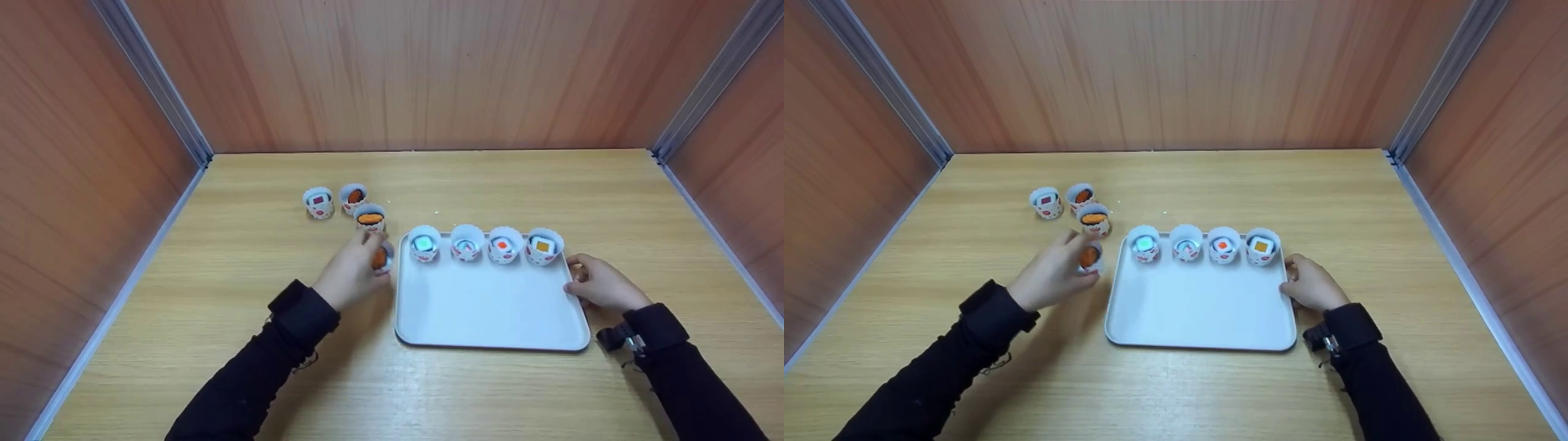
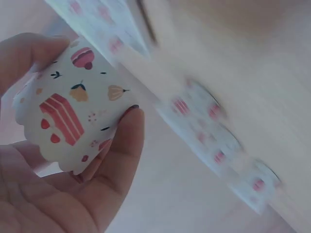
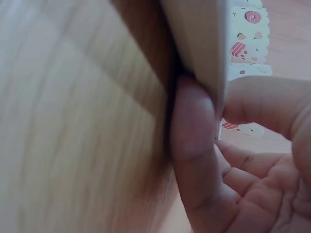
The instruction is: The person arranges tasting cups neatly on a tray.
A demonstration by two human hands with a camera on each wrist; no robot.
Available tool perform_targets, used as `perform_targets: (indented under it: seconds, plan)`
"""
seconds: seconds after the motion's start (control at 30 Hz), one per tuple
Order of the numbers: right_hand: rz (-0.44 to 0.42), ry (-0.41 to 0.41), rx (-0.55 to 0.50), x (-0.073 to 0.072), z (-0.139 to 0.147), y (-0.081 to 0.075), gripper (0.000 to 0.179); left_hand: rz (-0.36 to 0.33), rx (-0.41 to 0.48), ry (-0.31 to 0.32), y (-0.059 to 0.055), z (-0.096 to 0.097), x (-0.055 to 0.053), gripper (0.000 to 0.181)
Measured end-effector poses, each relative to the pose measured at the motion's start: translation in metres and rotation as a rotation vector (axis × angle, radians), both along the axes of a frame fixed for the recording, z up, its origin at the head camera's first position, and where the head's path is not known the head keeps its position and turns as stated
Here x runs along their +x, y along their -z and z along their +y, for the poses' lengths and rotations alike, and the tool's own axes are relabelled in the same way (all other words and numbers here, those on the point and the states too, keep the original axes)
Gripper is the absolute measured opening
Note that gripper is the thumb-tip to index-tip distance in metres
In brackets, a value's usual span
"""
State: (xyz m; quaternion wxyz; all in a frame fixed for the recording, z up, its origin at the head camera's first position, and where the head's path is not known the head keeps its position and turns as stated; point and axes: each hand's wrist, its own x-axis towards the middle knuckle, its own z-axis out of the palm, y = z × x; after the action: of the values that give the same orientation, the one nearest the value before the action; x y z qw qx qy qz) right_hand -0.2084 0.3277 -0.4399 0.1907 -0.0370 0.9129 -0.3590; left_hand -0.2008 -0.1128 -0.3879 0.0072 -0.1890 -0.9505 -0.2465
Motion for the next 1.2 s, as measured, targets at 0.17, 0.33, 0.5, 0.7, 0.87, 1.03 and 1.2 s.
perform_targets:
  seconds: [0.17,0.33,0.5,0.7,0.87,1.03,1.2]
  plan:
    - [0.001,0.005,-0.006,0.0,0.001,0.001,0.062,-0.004,-0.016,0.117,0.009,0.022,0.014,0.067]
    - [-0.005,0.008,-0.017,0.0,0.001,0.001,0.062,-0.114,-0.047,0.154,0.017,0.039,0.02,0.072]
    - [-0.012,0.008,-0.02,0.0,0.001,0.0,0.063,-0.21,-0.075,0.179,0.024,0.05,0.022,0.078]
    - [-0.018,0.011,-0.022,0.0,0.001,0.001,0.063,-0.215,-0.115,0.221,0.032,0.056,0.024,0.072]
    - [-0.02,0.012,-0.012,0.0,0.001,0.001,0.063,-0.215,-0.134,0.222,0.036,0.058,0.025,0.068]
    - [-0.019,0.01,-0.007,-0.001,0.0,0.001,0.063,-0.199,-0.141,0.228,0.037,0.058,0.025,0.065]
    - [-0.005,0.002,-0.007,0.0,0.001,0.001,0.062,-0.165,-0.141,0.24,0.039,0.058,0.026,0.065]
